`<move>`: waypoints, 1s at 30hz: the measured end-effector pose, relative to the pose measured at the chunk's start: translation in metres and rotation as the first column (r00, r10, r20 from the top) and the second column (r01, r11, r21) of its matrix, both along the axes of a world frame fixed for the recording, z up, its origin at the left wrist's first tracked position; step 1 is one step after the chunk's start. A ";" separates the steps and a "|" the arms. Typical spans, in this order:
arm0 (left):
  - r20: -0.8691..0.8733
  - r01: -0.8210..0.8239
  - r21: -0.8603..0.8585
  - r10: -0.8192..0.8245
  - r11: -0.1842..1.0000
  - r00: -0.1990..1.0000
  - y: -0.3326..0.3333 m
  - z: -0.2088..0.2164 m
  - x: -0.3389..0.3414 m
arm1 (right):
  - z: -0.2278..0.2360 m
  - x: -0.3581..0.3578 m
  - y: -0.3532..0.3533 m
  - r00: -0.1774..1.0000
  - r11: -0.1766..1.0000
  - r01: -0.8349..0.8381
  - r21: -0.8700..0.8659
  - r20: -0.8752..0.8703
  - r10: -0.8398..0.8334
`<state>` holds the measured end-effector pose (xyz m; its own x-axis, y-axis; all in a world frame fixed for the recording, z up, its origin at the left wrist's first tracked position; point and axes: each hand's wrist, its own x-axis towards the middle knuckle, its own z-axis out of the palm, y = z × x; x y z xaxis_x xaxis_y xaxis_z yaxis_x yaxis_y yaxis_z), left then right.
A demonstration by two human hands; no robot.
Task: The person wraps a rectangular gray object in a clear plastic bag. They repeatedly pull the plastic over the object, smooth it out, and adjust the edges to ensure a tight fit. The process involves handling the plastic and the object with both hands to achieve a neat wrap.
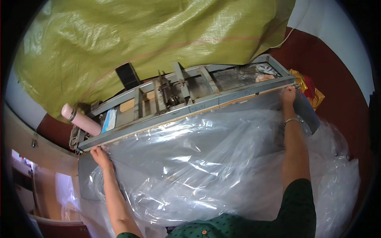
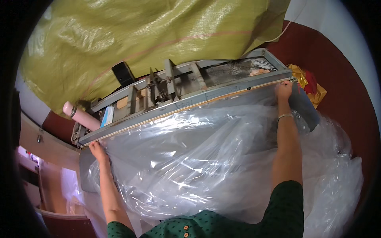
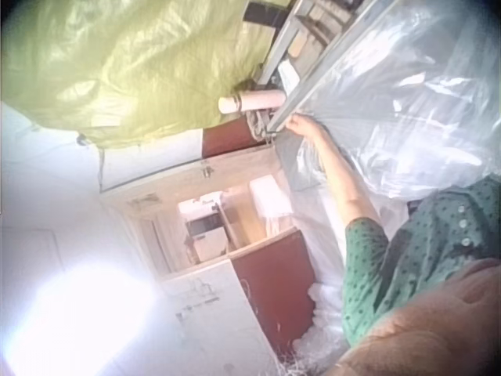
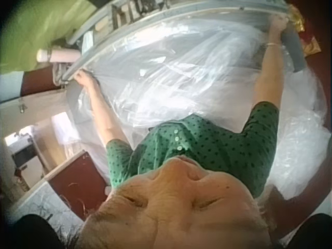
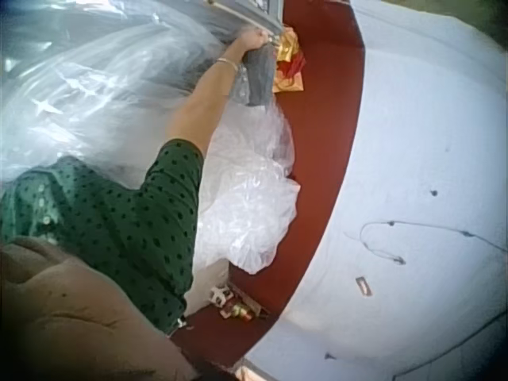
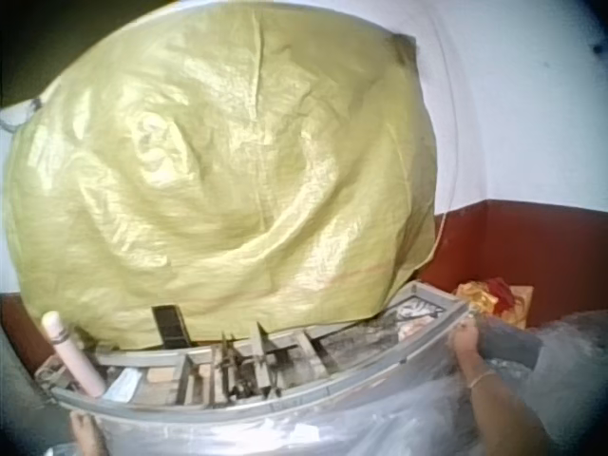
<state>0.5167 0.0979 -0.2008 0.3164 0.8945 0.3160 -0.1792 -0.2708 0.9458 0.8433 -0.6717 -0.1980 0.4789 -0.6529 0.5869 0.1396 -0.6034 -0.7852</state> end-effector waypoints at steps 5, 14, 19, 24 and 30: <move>-0.207 0.318 0.032 -0.305 0.948 0.930 -0.005 0.022 -0.023 | 0.061 -0.028 0.068 0.996 0.990 0.092 -0.109 0.028 -0.089; -0.034 0.328 0.234 -0.329 0.915 0.944 -0.070 0.116 -0.160 | 0.129 -0.213 0.365 0.273 0.115 -0.779 -0.617 -0.167 0.947; -0.320 0.216 0.356 -0.099 0.909 0.942 -0.031 0.091 -0.206 | 0.082 -0.228 0.353 0.033 0.014 -0.999 -0.046 -0.441 0.897; -0.617 0.237 0.466 0.121 0.853 0.778 -0.005 0.008 -0.291 | 0.052 -0.195 0.204 0.370 0.378 -0.921 -0.097 -0.524 0.767; -0.358 0.488 -0.178 -0.518 0.855 0.777 -0.159 0.018 -0.278 | 0.036 -0.195 0.109 0.501 0.530 -0.841 -0.111 -0.528 0.686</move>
<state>0.2390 -0.0611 -0.1828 0.8079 0.5890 0.0174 0.1049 -0.1729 0.9793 0.6487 -0.5628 -0.1618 0.9086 0.2757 0.3137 0.4176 -0.6158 -0.6681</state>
